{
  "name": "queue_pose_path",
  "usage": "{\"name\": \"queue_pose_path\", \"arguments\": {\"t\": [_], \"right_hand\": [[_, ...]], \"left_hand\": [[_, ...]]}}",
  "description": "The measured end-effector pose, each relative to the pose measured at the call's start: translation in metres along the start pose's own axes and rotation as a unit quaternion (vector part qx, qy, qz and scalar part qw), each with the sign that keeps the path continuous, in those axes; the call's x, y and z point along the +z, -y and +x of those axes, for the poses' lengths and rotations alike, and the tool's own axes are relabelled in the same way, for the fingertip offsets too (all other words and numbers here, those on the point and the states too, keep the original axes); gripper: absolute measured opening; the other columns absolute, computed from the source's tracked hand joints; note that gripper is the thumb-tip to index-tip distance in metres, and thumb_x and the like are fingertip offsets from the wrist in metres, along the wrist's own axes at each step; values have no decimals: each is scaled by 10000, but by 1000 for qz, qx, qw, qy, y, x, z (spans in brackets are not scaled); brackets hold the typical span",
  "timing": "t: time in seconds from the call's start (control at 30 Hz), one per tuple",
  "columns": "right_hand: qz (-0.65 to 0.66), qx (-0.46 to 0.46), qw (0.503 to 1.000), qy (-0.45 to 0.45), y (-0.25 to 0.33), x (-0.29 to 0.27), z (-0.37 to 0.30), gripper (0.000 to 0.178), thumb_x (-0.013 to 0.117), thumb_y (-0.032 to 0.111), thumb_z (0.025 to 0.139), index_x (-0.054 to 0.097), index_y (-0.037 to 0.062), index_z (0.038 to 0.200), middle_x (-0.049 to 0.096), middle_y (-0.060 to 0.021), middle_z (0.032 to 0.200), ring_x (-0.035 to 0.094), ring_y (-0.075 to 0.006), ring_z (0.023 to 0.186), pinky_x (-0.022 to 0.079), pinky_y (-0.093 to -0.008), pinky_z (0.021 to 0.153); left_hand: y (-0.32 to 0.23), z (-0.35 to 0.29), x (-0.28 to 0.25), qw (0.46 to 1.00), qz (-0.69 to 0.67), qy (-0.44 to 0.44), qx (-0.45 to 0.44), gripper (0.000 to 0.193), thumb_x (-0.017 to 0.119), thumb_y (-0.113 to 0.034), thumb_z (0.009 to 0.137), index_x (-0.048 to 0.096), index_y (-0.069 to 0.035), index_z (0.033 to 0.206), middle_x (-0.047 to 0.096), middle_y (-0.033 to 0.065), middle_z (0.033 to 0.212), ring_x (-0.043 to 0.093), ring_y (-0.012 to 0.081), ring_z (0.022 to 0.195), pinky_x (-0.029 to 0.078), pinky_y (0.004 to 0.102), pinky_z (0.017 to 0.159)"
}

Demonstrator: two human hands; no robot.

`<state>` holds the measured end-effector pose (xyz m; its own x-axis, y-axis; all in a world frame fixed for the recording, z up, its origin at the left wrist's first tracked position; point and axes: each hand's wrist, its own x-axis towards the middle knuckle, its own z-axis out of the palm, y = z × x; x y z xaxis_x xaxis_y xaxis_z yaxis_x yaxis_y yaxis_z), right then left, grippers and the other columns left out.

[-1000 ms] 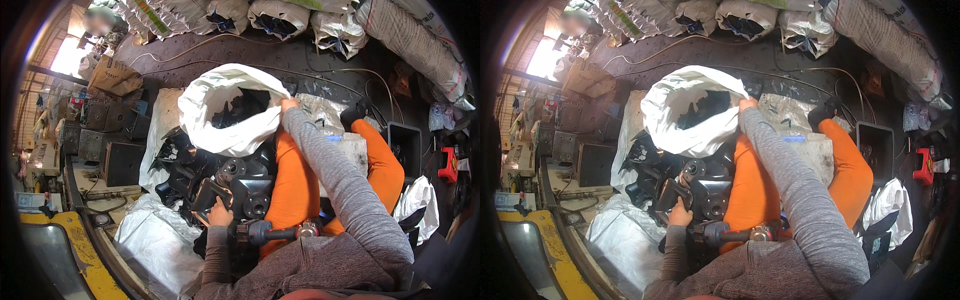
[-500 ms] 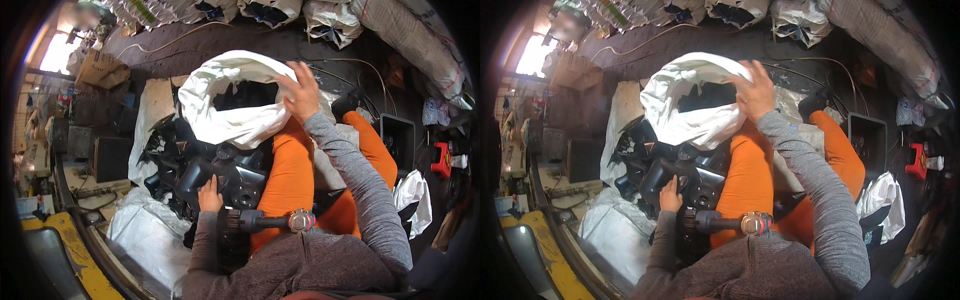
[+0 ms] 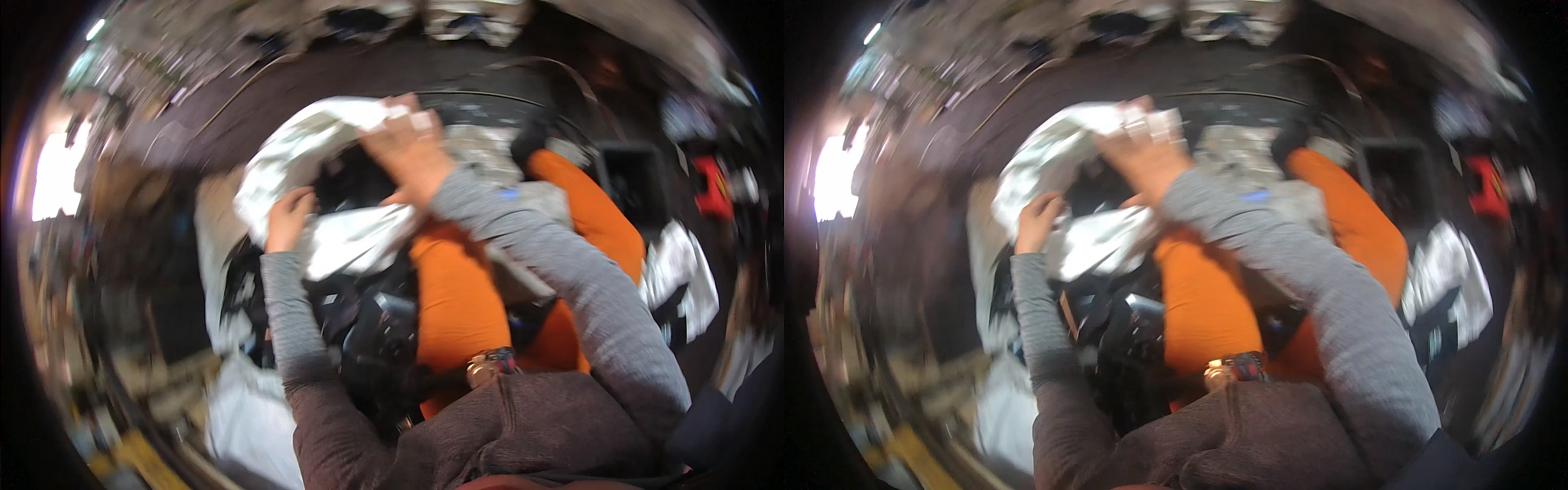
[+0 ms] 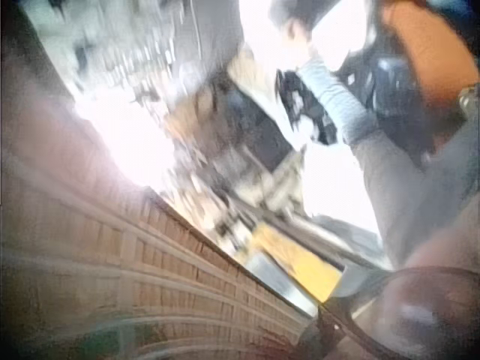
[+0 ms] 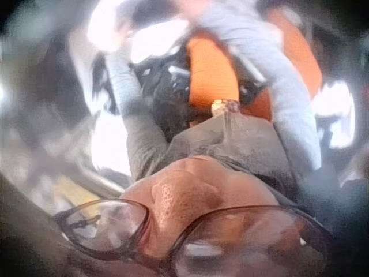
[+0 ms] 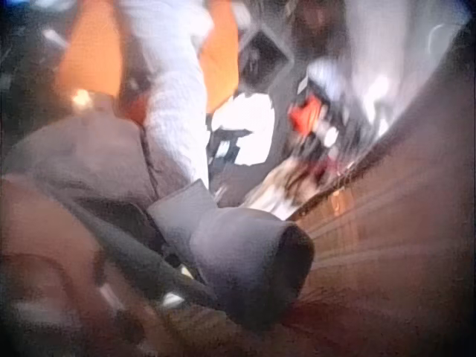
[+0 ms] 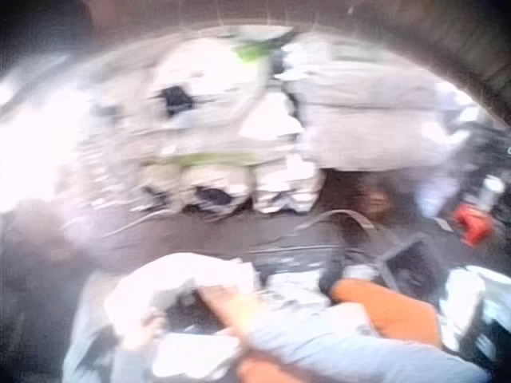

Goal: The person sits on the floor and uses a cordless impact driver to fasten screws into a black mechanical housing part resting on their lap. They repeatedly pick screws from a nearby container, insert them into the part, and drive them in with the tool.

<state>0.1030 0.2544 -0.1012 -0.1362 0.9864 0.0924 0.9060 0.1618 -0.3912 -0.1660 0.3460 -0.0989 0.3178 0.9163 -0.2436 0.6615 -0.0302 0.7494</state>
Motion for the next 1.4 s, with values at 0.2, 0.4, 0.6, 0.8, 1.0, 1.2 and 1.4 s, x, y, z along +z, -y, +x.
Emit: {"name": "queue_pose_path", "arguments": {"t": [0.2, 0.4, 0.6, 0.8, 1.0, 1.2, 1.4], "right_hand": [[142, -19, 969, -201, -44, -5, -127, 913, 785, 318, 719, 313, 212, 1493, 122, -225, 1574, 69, -480, 1445, 220, -576, 1124], [-50, 328, 910, -249, -152, -69, -374, 413, 649, 88, 799, 620, 111, 1210, 525, -128, 1361, 404, -363, 1326, 315, -477, 1112], [39, 523, 825, -211, -244, -67, -454, 334, 617, 137, 831, 644, 86, 1160, 654, -157, 1120, 599, -335, 1090, 453, -407, 977], [-2, 633, 773, -47, -384, -2, -404, 462, 589, 123, 831, 568, 115, 1292, 544, -155, 1332, 512, -325, 1239, 408, -414, 1057], [-29, 707, 701, 88, -444, 38, -398, 419, 453, 224, 959, 472, 87, 1356, 573, -194, 1295, 556, -337, 1210, 454, -441, 1017], [-71, 711, 690, 117, -465, 66, -393, 360, 420, 208, 968, 625, 121, 1251, 516, -121, 1363, 560, -319, 1212, 487, -463, 964], [-109, 693, 699, 141, -451, 40, -397, 323, 496, 234, 954, 642, 87, 1203, 599, -115, 1272, 599, -315, 1156, 502, -436, 950]], "left_hand": [[139, 130, 56, 879, 472, 10, -69, 381, 593, -237, 903, 624, 47, 1154, 646, 251, 1098, 626, 378, 1005, 486, 413, 883], [118, 88, 38, 874, 479, -68, -42, 368, 595, -267, 912, 636, 55, 1086, 648, 260, 1009, 613, 419, 938, 482, 446, 832], [-60, -99, 11, 952, 190, -137, 197, 283, 629, -145, 894, 608, 86, 1057, 631, 217, 909, 579, 328, 811, 463, 389, 745], [-169, -135, 126, 841, 257, 62, 472, 691, 695, -43, 573, 611, -27, 1259, 608, 143, 829, 537, 293, 741, 434, 396, 695], [-163, -151, 274, 786, 394, 212, 427, 1004, 801, -137, 519, 425, -134, 1450, 556, 58, 756, 559, 241, 692, 451, 367, 643], [-148, -170, 292, 847, 224, 351, 330, 767, 748, -285, 776, 409, -71, 1429, 651, 111, 821, 651, 288, 738, 509, 384, 616], [-184, -109, 302, 821, 323, 222, 415, 590, 775, -108, 704, 565, -115, 1255, 607, 79, 1129, 585, 302, 1089, 487, 384, 881]]}}
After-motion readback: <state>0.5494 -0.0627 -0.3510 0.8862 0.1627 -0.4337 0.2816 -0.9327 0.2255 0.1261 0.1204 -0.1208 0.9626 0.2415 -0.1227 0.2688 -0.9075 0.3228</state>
